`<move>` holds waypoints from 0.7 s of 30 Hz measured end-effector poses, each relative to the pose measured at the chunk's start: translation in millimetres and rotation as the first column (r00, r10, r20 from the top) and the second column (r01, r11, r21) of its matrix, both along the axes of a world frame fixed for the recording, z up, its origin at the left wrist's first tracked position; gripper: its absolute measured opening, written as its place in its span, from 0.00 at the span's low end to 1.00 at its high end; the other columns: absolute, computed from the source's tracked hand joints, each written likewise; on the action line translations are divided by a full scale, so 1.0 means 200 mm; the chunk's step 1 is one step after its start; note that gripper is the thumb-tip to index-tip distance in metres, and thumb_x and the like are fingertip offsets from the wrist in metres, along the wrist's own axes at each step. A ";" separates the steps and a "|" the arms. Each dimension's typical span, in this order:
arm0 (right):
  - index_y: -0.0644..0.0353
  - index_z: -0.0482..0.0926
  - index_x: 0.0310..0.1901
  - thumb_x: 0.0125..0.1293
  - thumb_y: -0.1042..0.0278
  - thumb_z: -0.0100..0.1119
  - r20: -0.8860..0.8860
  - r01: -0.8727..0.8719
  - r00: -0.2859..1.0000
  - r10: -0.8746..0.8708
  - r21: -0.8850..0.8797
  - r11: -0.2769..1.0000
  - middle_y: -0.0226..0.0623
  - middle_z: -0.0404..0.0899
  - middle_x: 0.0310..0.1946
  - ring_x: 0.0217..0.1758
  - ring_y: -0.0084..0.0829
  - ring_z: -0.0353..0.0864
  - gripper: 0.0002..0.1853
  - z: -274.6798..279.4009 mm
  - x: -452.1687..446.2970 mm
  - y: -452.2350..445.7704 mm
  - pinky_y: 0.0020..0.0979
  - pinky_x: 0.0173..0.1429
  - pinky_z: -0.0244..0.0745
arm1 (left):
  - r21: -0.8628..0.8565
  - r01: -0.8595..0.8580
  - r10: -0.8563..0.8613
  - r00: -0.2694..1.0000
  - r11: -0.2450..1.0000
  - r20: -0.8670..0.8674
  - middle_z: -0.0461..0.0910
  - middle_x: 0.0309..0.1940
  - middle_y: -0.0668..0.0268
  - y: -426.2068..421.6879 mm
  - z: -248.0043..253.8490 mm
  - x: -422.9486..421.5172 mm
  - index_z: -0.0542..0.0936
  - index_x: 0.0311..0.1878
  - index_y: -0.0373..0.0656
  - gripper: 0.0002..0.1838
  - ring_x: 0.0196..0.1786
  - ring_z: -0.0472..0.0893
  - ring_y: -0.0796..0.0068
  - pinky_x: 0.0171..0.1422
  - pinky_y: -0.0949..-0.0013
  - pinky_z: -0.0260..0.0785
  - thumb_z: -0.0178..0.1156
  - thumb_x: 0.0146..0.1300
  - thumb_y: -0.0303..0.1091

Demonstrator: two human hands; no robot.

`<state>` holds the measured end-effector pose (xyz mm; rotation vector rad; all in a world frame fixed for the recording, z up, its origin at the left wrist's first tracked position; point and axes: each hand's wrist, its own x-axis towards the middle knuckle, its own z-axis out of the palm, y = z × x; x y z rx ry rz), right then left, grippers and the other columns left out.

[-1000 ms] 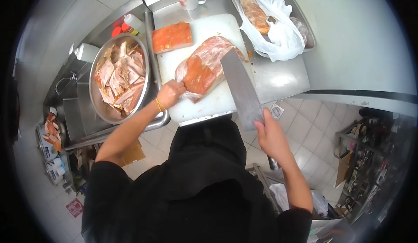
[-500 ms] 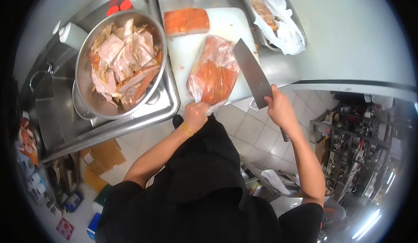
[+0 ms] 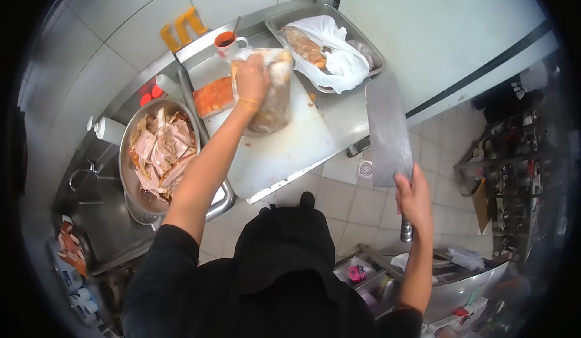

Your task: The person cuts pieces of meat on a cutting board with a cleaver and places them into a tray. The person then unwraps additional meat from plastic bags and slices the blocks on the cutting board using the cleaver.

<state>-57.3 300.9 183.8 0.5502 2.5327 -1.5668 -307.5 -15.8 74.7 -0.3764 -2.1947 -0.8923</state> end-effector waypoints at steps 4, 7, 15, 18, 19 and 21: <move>0.64 0.67 0.51 0.68 0.72 0.48 0.132 0.024 0.991 -0.016 -0.059 0.998 0.26 0.62 0.13 0.10 0.18 0.60 0.12 -0.22 0.09 0.09 0.23 0.12 0.58 | -0.170 -0.086 0.138 0.936 0.982 0.323 0.76 0.30 0.47 -0.03 -0.32 0.18 0.76 0.29 0.36 0.13 0.37 0.75 0.45 0.44 0.49 0.66 0.52 0.62 0.36; 0.63 0.67 0.50 0.68 0.72 0.47 0.187 0.014 0.982 -0.001 -0.069 0.998 0.27 0.63 0.13 0.10 0.18 0.60 0.11 -0.39 0.10 0.10 0.24 0.12 0.58 | -0.302 0.062 0.074 0.905 0.951 0.419 0.76 0.30 0.47 -0.04 -0.40 0.23 0.76 0.29 0.36 0.15 0.36 0.75 0.45 0.44 0.49 0.64 0.52 0.64 0.39; 0.62 0.68 0.48 0.67 0.72 0.49 0.289 -0.097 0.942 0.170 -0.251 0.963 0.29 0.65 0.15 0.11 0.20 0.64 0.09 -0.49 0.09 -0.01 0.25 0.13 0.60 | -0.335 -0.017 0.082 0.981 0.942 0.178 0.74 0.52 0.56 0.16 -0.15 0.08 0.76 0.48 0.43 0.18 0.52 0.75 0.55 0.55 0.50 0.63 0.59 0.58 0.41; 0.62 0.67 0.45 0.67 0.72 0.49 0.277 -0.158 0.935 0.222 -0.238 0.958 0.30 0.66 0.15 0.12 0.20 0.65 0.08 -0.52 0.12 -0.02 0.25 0.14 0.60 | -0.588 0.193 0.285 0.730 0.786 0.621 0.78 0.47 0.56 0.24 -0.20 -0.10 0.78 0.49 0.42 0.20 0.52 0.76 0.56 0.56 0.55 0.66 0.62 0.55 0.41; 0.63 0.67 0.44 0.66 0.71 0.50 0.284 -0.169 0.929 0.237 -0.244 0.955 0.31 0.67 0.15 0.12 0.21 0.66 0.08 -0.53 0.14 -0.02 0.26 0.15 0.61 | -0.589 0.198 0.279 0.735 0.783 0.618 0.78 0.47 0.56 0.25 -0.26 -0.17 0.78 0.49 0.42 0.20 0.52 0.76 0.56 0.56 0.55 0.66 0.62 0.55 0.41; 0.63 0.66 0.43 0.66 0.71 0.50 0.290 -0.160 0.929 0.232 -0.253 0.954 0.32 0.68 0.15 0.13 0.23 0.67 0.08 -0.54 0.20 0.02 0.28 0.16 0.62 | -0.463 0.145 0.314 0.559 0.875 0.768 0.79 0.47 0.52 0.23 -0.41 -0.32 0.80 0.47 0.43 0.19 0.50 0.79 0.52 0.57 0.57 0.70 0.63 0.53 0.39</move>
